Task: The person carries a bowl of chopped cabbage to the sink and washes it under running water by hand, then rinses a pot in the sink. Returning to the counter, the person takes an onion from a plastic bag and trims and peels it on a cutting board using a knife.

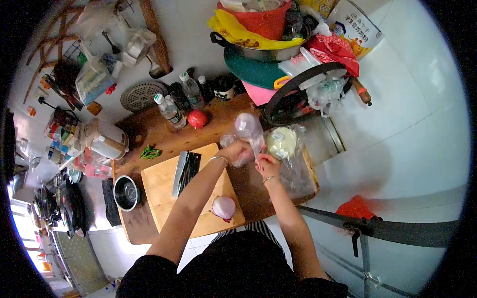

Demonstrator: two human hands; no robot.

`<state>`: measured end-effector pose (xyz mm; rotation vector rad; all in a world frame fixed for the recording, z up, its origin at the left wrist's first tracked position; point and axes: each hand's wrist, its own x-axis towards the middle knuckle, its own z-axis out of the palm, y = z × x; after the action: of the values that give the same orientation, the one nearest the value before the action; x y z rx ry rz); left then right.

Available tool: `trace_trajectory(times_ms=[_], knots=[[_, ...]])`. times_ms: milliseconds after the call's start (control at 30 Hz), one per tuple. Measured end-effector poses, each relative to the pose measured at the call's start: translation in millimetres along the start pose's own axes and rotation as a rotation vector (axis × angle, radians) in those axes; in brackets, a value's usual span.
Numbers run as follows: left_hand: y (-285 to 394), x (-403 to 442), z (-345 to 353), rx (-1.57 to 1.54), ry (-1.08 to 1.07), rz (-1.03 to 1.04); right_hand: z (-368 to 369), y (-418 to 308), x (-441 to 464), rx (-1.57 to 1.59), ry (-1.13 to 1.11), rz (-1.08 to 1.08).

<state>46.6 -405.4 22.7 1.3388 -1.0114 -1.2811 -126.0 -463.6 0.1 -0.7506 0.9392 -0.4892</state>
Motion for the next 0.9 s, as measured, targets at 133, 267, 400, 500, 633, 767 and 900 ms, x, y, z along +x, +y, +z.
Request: trace_trajectory(times_ms=[133, 267, 400, 500, 633, 767, 900], knots=[[-13.7, -1.6, -0.2, -0.106, -0.088, 0.020, -1.0, -6.0, 17.8, -0.012, -0.207, 0.017], [-5.1, 3.8, -5.0, -0.433, -0.058, -0.338, 5.1, -12.5, 36.6, -0.141, -0.415, -0.123], [-23.2, 18.1, -25.0, -0.271, -0.074, -0.238, -3.8, -0.2, 75.1, -0.404, -0.514, -0.295], [-13.3, 14.5, -24.5, -0.342, -0.066, -0.259, -2.4, 0.9, 82.1, -0.705, -0.398, -0.468], [3.7, 7.9, -23.4, -0.292, -0.051, -0.366, 15.7, -17.3, 66.8, -0.672, -0.389, -0.541], [8.4, 1.7, -15.6, -0.358, -0.046, -0.240, 3.0, -19.2, 89.1, -0.883, -0.294, -0.594], [-0.3, 3.7, -18.1, 0.791, 0.132, 0.185, 14.8, -62.8, 65.0, -1.586, -0.094, -0.800]])
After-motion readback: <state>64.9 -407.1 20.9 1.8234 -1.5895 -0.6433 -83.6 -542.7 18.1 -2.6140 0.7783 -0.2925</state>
